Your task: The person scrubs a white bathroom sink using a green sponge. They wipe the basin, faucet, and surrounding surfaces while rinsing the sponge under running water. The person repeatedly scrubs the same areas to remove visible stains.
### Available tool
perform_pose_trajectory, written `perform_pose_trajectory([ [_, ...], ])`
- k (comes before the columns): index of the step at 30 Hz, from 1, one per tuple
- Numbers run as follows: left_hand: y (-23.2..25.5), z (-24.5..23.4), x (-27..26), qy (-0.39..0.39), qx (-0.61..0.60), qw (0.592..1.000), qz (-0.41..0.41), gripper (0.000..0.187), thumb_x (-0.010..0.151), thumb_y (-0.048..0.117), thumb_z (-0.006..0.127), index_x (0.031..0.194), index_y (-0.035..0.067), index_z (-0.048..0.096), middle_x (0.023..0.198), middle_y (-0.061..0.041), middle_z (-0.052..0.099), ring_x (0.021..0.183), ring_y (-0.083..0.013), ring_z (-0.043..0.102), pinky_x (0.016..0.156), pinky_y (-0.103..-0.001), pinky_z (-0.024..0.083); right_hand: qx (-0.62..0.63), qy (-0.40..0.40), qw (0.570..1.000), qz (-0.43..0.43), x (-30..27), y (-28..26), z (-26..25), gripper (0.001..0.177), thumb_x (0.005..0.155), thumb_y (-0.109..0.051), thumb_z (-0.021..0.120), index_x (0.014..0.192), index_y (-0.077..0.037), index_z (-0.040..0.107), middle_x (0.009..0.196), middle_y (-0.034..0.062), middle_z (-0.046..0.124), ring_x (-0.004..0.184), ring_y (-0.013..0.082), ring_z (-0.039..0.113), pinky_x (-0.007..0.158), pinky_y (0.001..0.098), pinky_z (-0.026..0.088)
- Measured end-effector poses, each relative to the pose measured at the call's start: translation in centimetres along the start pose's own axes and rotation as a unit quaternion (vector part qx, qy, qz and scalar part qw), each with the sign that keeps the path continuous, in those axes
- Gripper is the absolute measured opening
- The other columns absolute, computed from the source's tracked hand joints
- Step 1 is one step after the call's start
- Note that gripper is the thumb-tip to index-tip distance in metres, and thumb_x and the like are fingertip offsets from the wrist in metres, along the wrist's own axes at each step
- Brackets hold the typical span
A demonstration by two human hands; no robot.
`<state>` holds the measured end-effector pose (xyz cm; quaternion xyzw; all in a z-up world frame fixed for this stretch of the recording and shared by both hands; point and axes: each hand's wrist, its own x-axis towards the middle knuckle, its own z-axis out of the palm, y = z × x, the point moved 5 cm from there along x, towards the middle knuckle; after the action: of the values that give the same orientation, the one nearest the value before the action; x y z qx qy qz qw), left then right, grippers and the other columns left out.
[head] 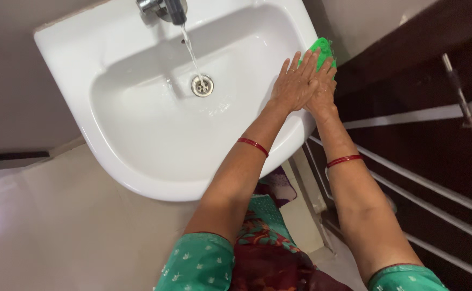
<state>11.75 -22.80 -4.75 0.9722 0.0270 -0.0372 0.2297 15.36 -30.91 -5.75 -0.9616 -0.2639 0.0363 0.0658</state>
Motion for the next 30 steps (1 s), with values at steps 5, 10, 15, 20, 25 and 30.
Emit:
perform_pose_trajectory([
  [5, 0.9, 1.3, -3.0, -0.016, 0.006, 1.000, 0.018, 0.069, 0.101, 0.041, 0.025, 0.165, 0.020, 0.004, 0.172, -0.006, 0.017, 0.158, -0.0299, 0.013, 0.129, -0.048, 0.010, 0.013, 0.012, 1.000, 0.007, -3.6, 0.0, 0.6, 0.112, 0.085, -0.049, 0.081, 0.160, 0.005, 0.017, 0.148, 0.0457, 0.021, 0.135, 0.0586, 0.033, 0.085, 0.0611, 0.058],
  [10, 0.6, 2.6, -6.3, -0.021, 0.022, 0.999, 0.028, 0.068, 0.103, 0.041, 0.023, 0.165, 0.019, 0.005, 0.171, -0.008, 0.020, 0.158, -0.0320, 0.015, 0.129, -0.048, 0.012, -0.033, 0.017, 0.999, 0.015, -7.0, -1.4, 1.4, 0.106, 0.089, -0.048, 0.079, 0.161, 0.002, 0.021, 0.150, 0.0472, 0.017, 0.132, 0.0628, 0.032, 0.084, 0.0621, 0.058],
  [15, 1.0, 3.4, -10.0, -0.033, -0.007, 0.999, 0.022, 0.069, 0.103, 0.042, 0.024, 0.165, 0.017, 0.009, 0.168, -0.011, 0.026, 0.156, -0.0346, 0.021, 0.128, -0.049, 0.014, -0.006, 0.022, 1.000, 0.018, -10.4, -2.5, 1.8, 0.101, 0.091, -0.048, 0.074, 0.159, 0.006, 0.023, 0.146, 0.0521, 0.015, 0.124, 0.0674, 0.038, 0.085, 0.0588, 0.059],
  [20, 1.2, 2.9, -13.3, -0.044, -0.028, 0.998, 0.021, 0.068, 0.103, 0.043, 0.025, 0.163, 0.012, 0.017, 0.166, -0.012, 0.031, 0.154, -0.0368, 0.024, 0.127, -0.050, 0.014, 0.018, 0.004, 1.000, 0.017, -13.5, -4.4, 1.4, 0.101, 0.086, -0.051, 0.075, 0.155, 0.006, 0.028, 0.141, 0.0540, 0.017, 0.119, 0.0675, 0.040, 0.084, 0.0548, 0.059],
  [25, -0.7, 2.9, -16.7, -0.086, -0.050, 0.995, -0.025, 0.064, 0.106, 0.046, 0.017, 0.158, 0.011, 0.030, 0.163, -0.014, 0.033, 0.155, -0.0369, 0.022, 0.129, -0.049, 0.010, -0.078, -0.071, 0.994, -0.013, -16.1, -8.3, 0.5, 0.089, 0.086, -0.046, 0.072, 0.149, 0.008, 0.038, 0.143, 0.0505, 0.025, 0.124, 0.0657, 0.039, 0.082, 0.0619, 0.059],
  [30, -3.4, 3.8, -19.5, -0.014, -0.044, 0.997, -0.055, 0.068, 0.105, 0.044, 0.018, 0.152, 0.000, 0.037, 0.161, -0.021, 0.032, 0.151, -0.0393, 0.022, 0.123, -0.053, 0.011, -0.118, -0.086, 0.978, -0.147, -18.4, -12.4, 4.0, 0.082, 0.080, -0.043, 0.071, 0.146, -0.001, 0.045, 0.144, 0.0321, 0.040, 0.135, 0.0589, 0.036, 0.099, 0.0780, 0.033],
])
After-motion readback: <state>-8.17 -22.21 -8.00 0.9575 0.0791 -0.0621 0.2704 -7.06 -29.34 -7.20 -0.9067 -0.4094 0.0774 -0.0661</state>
